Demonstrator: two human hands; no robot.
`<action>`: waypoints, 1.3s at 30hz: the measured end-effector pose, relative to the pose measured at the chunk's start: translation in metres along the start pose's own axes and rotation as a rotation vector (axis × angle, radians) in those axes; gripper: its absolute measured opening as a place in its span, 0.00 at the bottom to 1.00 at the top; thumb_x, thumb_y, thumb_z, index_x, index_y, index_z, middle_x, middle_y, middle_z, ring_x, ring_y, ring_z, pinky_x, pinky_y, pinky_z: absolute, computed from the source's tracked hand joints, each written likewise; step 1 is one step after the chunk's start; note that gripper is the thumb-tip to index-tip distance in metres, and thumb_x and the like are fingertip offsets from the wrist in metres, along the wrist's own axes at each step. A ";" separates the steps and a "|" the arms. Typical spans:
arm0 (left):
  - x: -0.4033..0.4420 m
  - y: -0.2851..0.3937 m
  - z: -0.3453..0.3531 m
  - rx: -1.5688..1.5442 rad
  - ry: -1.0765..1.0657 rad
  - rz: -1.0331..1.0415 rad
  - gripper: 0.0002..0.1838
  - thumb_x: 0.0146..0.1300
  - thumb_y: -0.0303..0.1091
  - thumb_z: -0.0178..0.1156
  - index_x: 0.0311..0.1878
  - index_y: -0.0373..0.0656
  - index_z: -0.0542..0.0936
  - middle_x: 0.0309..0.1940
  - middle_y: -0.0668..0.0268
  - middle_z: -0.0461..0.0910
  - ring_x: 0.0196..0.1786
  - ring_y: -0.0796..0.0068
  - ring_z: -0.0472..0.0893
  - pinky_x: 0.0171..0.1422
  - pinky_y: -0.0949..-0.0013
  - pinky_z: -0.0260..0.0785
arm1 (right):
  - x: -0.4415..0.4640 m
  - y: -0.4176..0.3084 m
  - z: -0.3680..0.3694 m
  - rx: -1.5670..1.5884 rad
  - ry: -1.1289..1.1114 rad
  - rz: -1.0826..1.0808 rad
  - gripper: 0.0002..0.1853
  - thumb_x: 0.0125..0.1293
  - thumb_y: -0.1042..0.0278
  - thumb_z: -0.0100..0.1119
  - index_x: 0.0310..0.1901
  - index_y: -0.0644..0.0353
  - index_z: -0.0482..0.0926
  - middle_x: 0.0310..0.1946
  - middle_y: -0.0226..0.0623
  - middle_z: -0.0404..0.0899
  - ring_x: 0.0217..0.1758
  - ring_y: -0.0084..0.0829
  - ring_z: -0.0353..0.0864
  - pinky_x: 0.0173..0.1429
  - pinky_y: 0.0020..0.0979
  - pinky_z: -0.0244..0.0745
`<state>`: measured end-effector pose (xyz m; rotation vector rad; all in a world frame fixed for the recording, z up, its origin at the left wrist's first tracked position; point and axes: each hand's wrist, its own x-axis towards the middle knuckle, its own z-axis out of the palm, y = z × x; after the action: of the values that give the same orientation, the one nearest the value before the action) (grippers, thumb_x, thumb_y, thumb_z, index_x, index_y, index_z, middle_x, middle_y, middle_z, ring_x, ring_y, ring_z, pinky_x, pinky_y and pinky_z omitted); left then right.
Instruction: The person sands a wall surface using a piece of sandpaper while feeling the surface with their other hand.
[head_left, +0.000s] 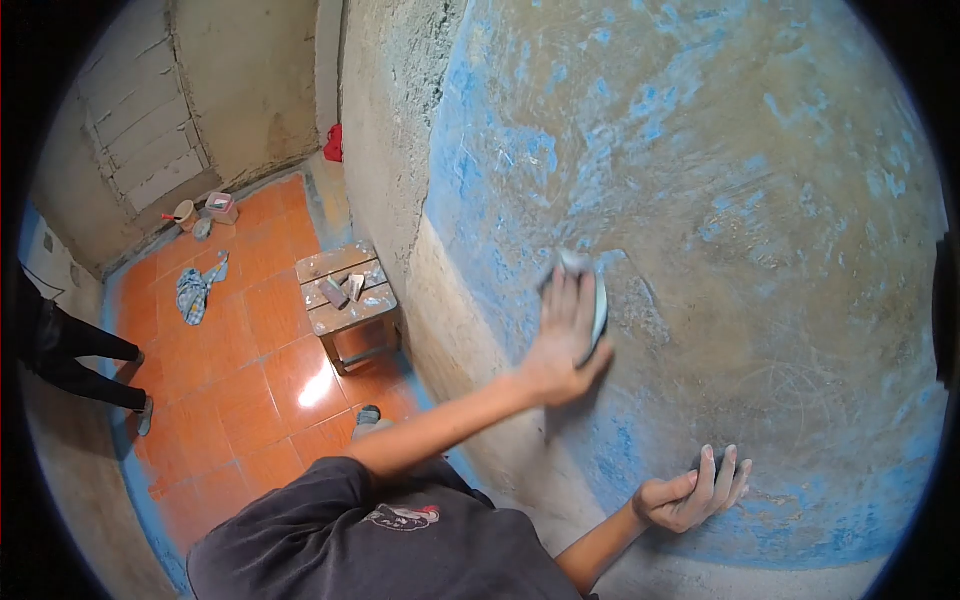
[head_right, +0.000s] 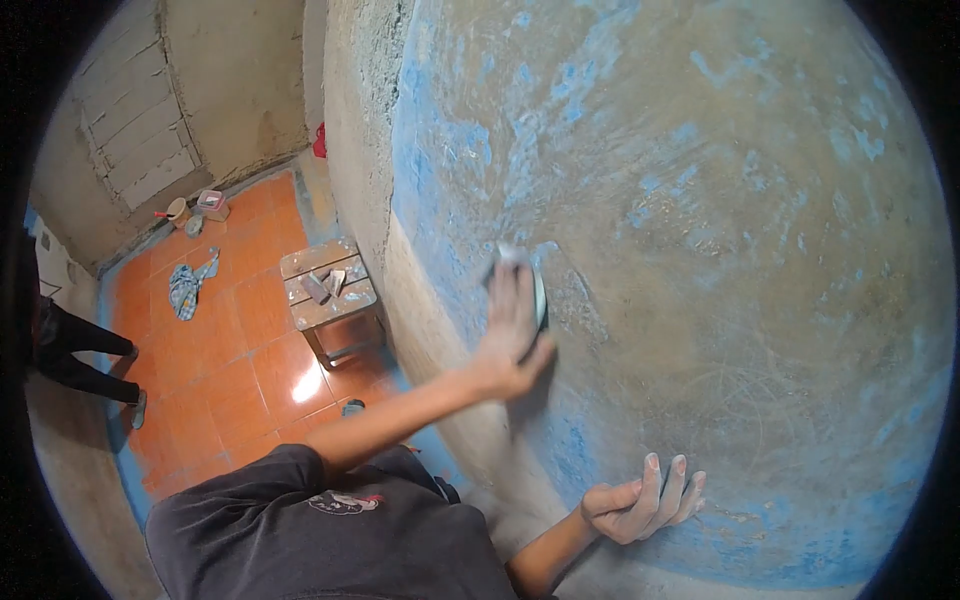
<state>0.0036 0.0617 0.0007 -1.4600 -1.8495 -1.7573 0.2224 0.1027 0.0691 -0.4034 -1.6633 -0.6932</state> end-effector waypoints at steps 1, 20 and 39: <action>0.020 -0.006 -0.012 -0.006 0.045 -0.003 0.45 0.73 0.47 0.50 0.76 0.24 0.40 0.76 0.30 0.36 0.79 0.30 0.33 0.80 0.39 0.28 | 0.001 -0.003 0.003 -0.022 -0.006 0.009 0.15 0.71 0.69 0.44 0.43 0.60 0.84 0.52 0.46 0.82 0.67 0.52 0.73 0.75 0.56 0.58; 0.092 -0.101 -0.079 0.069 0.131 0.050 0.45 0.72 0.47 0.51 0.76 0.24 0.43 0.76 0.31 0.41 0.79 0.28 0.37 0.79 0.36 0.31 | 0.022 -0.117 0.106 -0.018 -0.068 0.163 0.15 0.72 0.64 0.44 0.45 0.56 0.84 0.61 0.51 0.77 0.76 0.55 0.60 0.82 0.54 0.33; 0.001 -0.169 -0.064 0.031 -0.444 -0.029 0.51 0.71 0.52 0.52 0.71 0.12 0.39 0.69 0.15 0.34 0.73 0.12 0.31 0.74 0.26 0.26 | 0.027 -0.185 0.166 -0.268 -0.300 0.263 0.27 0.74 0.60 0.47 0.70 0.65 0.67 0.77 0.62 0.48 0.82 0.59 0.38 0.80 0.59 0.31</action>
<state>-0.1511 0.0413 -0.0906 -1.9431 -2.0927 -1.4932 -0.0231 0.0656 0.0395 -0.9387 -1.7567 -0.6828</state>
